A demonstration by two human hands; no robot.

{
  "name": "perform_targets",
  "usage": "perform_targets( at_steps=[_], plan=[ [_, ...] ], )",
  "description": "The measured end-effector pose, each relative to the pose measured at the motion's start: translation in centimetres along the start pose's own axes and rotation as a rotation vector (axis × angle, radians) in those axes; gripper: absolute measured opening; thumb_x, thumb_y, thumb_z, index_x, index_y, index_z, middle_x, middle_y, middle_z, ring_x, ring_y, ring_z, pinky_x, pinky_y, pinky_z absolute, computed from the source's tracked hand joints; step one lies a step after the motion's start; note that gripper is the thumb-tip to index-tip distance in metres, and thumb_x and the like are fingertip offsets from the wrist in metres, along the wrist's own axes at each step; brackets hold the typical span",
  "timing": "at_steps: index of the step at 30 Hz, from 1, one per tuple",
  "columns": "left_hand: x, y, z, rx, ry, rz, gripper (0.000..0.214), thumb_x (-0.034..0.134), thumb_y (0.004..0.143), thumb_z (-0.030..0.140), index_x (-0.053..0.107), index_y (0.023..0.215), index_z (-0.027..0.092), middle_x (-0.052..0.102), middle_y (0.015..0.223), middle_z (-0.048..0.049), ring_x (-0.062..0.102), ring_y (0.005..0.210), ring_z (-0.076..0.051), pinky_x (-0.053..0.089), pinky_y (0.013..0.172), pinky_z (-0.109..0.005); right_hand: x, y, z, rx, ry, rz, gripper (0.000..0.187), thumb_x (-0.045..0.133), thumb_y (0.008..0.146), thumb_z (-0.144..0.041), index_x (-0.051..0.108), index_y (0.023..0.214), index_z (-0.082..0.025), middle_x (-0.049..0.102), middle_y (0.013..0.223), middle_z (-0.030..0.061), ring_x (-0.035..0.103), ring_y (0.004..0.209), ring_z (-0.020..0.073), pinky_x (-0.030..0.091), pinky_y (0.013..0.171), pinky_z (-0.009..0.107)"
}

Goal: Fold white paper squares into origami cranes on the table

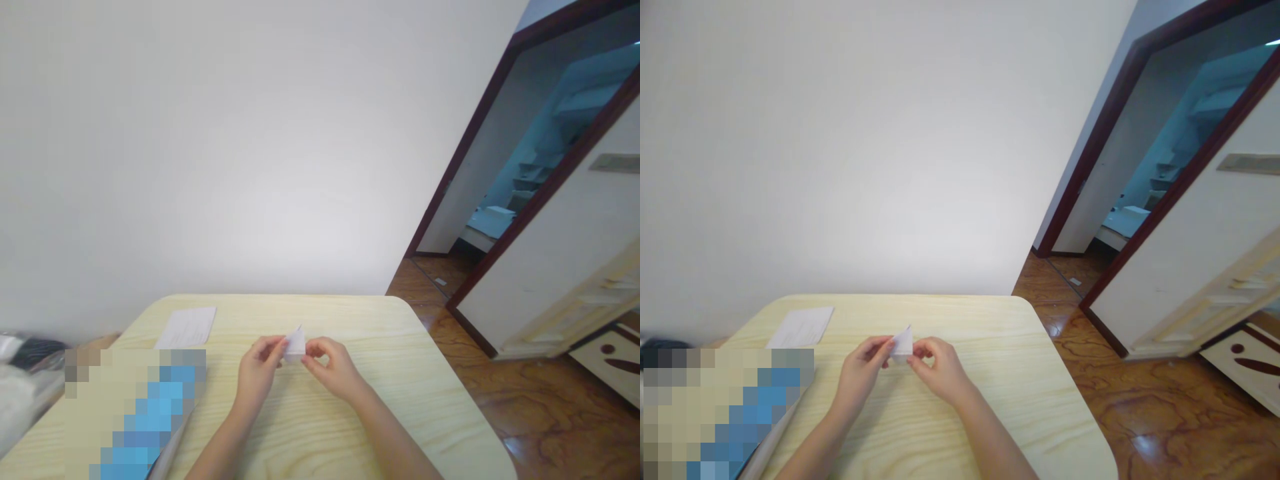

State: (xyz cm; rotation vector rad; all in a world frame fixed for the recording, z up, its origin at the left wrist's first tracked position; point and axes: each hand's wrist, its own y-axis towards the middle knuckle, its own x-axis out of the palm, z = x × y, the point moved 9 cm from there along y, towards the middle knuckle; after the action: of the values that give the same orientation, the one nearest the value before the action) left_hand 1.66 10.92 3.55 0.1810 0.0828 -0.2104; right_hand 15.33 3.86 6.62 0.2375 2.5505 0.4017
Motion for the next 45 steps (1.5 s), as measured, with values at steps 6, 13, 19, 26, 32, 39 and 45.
perform_targets(
  at_steps=[6, 13, 19, 26, 32, 39, 45],
  plan=[
    [0.2, -0.2, 0.1, 0.025, -0.111, 0.032, 0.030, 0.064, 0.063, 0.039, 0.062, 0.081, 0.015, 0.061, 0.061, -0.0002, 0.057, 0.053, -0.013, 0.049, 0.049, -0.023, -0.3, 0.2, 1.6, 0.089, 0.049, 0.013, 0.013, 0.052, 0.077, -0.024, 0.063, 0.080, -0.016, 0.061, 0.068, 0.0007, 0.053, 0.061, 0.0111, 0.040, 0.056, 0.020],
    [2.1, -1.1, 0.4, 0.147, 0.029, -0.104, 0.019, 0.058, 0.071, 0.032, 0.067, 0.083, 0.021, 0.064, 0.087, -0.0056, 0.061, 0.078, -0.017, 0.053, 0.062, -0.027, 0.9, 0.2, 3.7, 0.201, 0.398, -0.022, 0.022, 0.055, 0.075, -0.034, 0.063, 0.083, -0.015, 0.066, 0.077, 0.0035, 0.059, 0.071, 0.0153, 0.046, 0.065, 0.026],
    [2.7, -1.1, -0.1, 0.128, 0.004, -0.134, 0.018, 0.058, 0.071, 0.031, 0.067, 0.084, 0.022, 0.066, 0.090, -0.0049, 0.061, 0.086, -0.018, 0.052, 0.074, -0.032, 0.7, 0.3, 3.4, 0.196, 0.314, -0.006, 0.024, 0.056, 0.075, -0.034, 0.066, 0.086, -0.015, 0.067, 0.081, 0.0050, 0.060, 0.075, 0.0171, 0.046, 0.068, 0.028],
    [2.7, -1.0, -1.1, 0.004, -0.061, -0.138, 0.028, 0.060, 0.068, 0.036, 0.067, 0.087, 0.017, 0.068, 0.088, -0.0076, 0.064, 0.076, -0.019, 0.053, 0.070, -0.031, 0.6, 0.2, 1.8, 0.116, 0.122, 0.008, 0.020, 0.055, 0.076, -0.031, 0.069, 0.083, -0.018, 0.067, 0.078, 0.0045, 0.059, 0.069, 0.0155, 0.045, 0.060, 0.024],
    [2.2, -1.1, -0.7, 0.025, -0.023, -0.095, 0.024, 0.063, 0.066, 0.034, 0.069, 0.082, 0.017, 0.070, 0.083, -0.0070, 0.064, 0.071, -0.019, 0.053, 0.066, -0.029, 0.5, 0.2, 1.0, 0.093, 0.114, 0.015, 0.019, 0.053, 0.077, -0.027, 0.069, 0.080, -0.017, 0.066, 0.074, 0.0041, 0.057, 0.068, 0.0141, 0.045, 0.063, 0.024],
    [1.6, -0.8, -0.3, 0.044, 0.013, -0.080, 0.022, 0.059, 0.069, 0.036, 0.069, 0.078, 0.019, 0.070, 0.080, -0.0054, 0.064, 0.071, -0.018, 0.053, 0.060, -0.026, 1.7, -0.6, 1.5, 0.230, 0.303, -0.105, 0.032, 0.053, 0.077, -0.036, 0.062, 0.101, -0.018, 0.062, 0.064, 0.0008, 0.047, 0.042, 0.0073, 0.040, 0.038, 0.019],
    [1.8, -0.9, 0.4, 0.045, 0.107, -0.127, 0.025, 0.057, 0.071, 0.040, 0.069, 0.077, 0.019, 0.070, 0.079, -0.0049, 0.063, 0.072, -0.019, 0.050, 0.058, -0.025, -3.6, -0.4, -0.2, 0.096, 0.107, 0.179, 0.021, 0.054, 0.077, -0.034, 0.065, 0.075, -0.016, 0.057, 0.058, 0.0017, 0.051, 0.051, 0.0105, 0.041, 0.047, 0.021]
  ],
)
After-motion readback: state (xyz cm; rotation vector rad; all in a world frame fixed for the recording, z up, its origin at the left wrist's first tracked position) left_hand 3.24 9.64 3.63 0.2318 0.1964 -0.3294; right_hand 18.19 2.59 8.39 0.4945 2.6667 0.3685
